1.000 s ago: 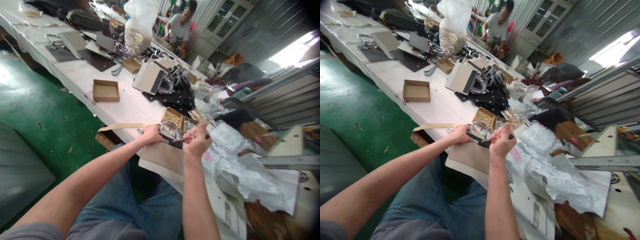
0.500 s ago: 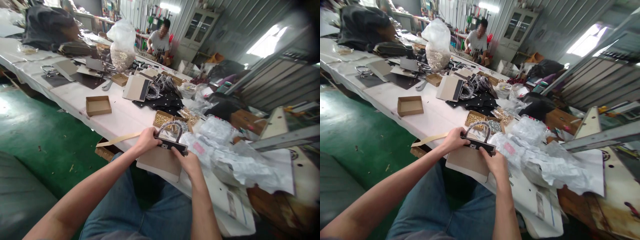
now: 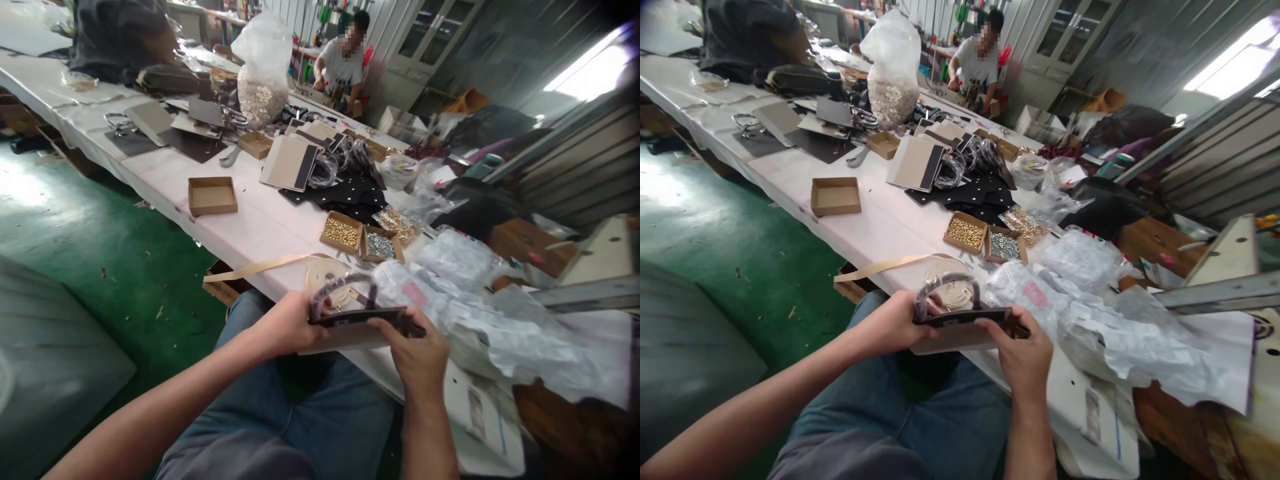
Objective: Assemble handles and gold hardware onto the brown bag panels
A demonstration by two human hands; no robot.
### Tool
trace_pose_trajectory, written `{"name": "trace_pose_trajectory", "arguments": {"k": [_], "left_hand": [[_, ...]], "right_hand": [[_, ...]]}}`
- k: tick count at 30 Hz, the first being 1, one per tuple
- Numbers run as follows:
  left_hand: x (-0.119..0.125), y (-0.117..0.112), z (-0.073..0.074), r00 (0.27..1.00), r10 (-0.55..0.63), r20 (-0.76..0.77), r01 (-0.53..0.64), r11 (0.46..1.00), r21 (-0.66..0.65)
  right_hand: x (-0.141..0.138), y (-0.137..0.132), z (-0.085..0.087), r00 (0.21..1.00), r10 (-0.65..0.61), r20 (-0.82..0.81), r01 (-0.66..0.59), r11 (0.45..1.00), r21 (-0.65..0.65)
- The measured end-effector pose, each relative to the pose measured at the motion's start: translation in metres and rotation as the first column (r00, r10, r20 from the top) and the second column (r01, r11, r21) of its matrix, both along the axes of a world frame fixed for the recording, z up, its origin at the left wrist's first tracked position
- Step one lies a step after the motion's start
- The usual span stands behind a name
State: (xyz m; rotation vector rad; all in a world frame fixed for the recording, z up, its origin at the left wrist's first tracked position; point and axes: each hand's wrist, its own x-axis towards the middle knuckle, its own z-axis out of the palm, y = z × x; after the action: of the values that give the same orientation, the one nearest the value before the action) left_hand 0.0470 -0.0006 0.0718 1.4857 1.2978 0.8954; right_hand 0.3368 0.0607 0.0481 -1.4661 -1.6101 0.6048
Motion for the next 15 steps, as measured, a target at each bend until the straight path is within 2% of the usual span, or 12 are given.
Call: {"name": "trace_pose_trajectory", "arguments": {"k": [2,3,6,8,11,15], "left_hand": [[0.005,-0.019,-0.008,0.996,-0.061,0.064,0.055,0.994,0.094],[0.008,-0.028,-0.012,0.996,-0.081,0.047,0.074,0.988,0.139],[0.014,-0.053,-0.027,0.992,-0.077,-0.097,0.099,0.964,0.246],[0.017,-0.066,-0.034,0.984,-0.045,-0.175,0.100,0.941,0.322],[0.019,-0.081,-0.033,0.964,0.040,-0.264,0.085,0.892,0.443],[0.022,-0.092,-0.023,0.936,0.160,-0.313,0.051,0.818,0.573]], "right_hand": [[0.004,-0.014,-0.005,1.000,0.004,-0.023,-0.002,0.997,0.079],[0.005,-0.020,-0.007,0.999,0.025,-0.045,-0.019,0.992,0.128],[0.004,-0.035,-0.008,0.987,0.117,-0.110,-0.085,0.962,0.260],[0.002,-0.042,-0.006,0.974,0.179,-0.142,-0.131,0.946,0.295],[0.003,-0.049,-0.004,0.960,0.221,-0.172,-0.160,0.937,0.310],[0.008,-0.055,-0.004,0.955,0.232,-0.185,-0.167,0.936,0.311]]}}
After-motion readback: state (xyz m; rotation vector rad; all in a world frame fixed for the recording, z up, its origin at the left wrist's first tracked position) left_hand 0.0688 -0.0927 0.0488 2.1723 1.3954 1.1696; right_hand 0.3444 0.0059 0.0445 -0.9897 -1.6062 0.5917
